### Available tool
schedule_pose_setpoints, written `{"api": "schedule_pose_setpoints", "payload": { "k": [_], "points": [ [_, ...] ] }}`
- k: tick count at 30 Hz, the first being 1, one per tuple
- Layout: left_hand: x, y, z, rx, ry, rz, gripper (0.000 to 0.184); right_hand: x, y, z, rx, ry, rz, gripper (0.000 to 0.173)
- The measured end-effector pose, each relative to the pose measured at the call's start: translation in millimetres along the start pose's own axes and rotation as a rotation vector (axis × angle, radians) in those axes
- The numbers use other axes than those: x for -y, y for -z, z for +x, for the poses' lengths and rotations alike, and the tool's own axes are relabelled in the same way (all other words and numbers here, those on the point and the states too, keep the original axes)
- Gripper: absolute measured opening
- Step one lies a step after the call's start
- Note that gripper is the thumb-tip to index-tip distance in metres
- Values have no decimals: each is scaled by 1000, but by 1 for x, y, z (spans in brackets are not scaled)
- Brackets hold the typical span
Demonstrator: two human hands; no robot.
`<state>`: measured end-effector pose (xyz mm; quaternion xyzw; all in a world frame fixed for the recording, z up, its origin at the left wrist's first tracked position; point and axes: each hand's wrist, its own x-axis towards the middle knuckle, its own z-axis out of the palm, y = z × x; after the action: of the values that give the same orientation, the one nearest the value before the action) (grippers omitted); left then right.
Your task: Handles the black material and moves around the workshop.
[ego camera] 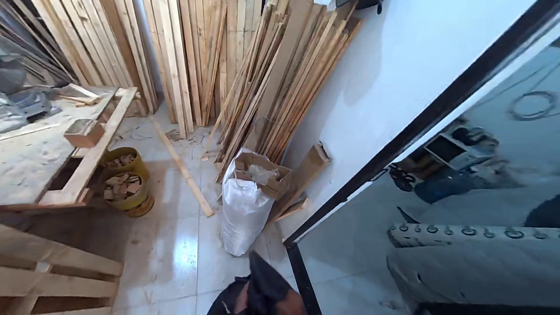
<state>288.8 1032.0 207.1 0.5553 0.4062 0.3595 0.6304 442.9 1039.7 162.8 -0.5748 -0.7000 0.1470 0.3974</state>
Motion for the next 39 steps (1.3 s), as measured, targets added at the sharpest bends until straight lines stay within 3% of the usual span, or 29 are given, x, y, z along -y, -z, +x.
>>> {"api": "schedule_pose_setpoints", "payload": {
  "k": [2,5,7,8,10,13,15,19,21,24,26,28,30,32,35,39],
  "points": [
    [-4,13,43,32,-79,134,56,-7,10,39,-55,-194,198,20],
    [19,32,102,-228,-212,138,28,-22,21,88,-72,-445,854,23],
    [44,46,142,-348,-181,-13,14,-46,24,111,17,-529,1116,30],
    [50,51,163,-364,-111,-83,15,-54,27,131,77,-599,1129,29],
    [42,54,202,-376,140,-229,22,-75,23,170,253,-601,976,27],
    [16,41,258,-473,460,-470,36,-113,-1,224,509,-390,252,58],
    [10,28,289,-462,454,-508,39,-134,-7,258,753,-444,32,67],
    [20,31,342,-122,429,-306,51,-195,-6,311,1001,-507,151,44],
    [21,42,365,83,494,-310,59,-217,-5,321,968,-444,338,43],
    [26,58,392,288,593,-392,77,-243,-13,321,691,-198,512,31],
    [30,63,405,289,540,-489,78,-263,-27,322,451,-18,550,27],
    [34,66,415,269,453,-621,77,-270,-34,332,320,-55,542,29],
    [36,69,425,211,381,-616,75,-266,-32,342,276,-259,561,27],
    [38,74,433,93,313,-450,61,-266,-33,357,188,-364,572,29],
    [47,91,441,-149,231,-336,34,-270,-27,395,73,-341,530,29],
    [74,124,444,-540,404,-527,33,-261,-5,444,-37,-207,628,24]
  ]
}}
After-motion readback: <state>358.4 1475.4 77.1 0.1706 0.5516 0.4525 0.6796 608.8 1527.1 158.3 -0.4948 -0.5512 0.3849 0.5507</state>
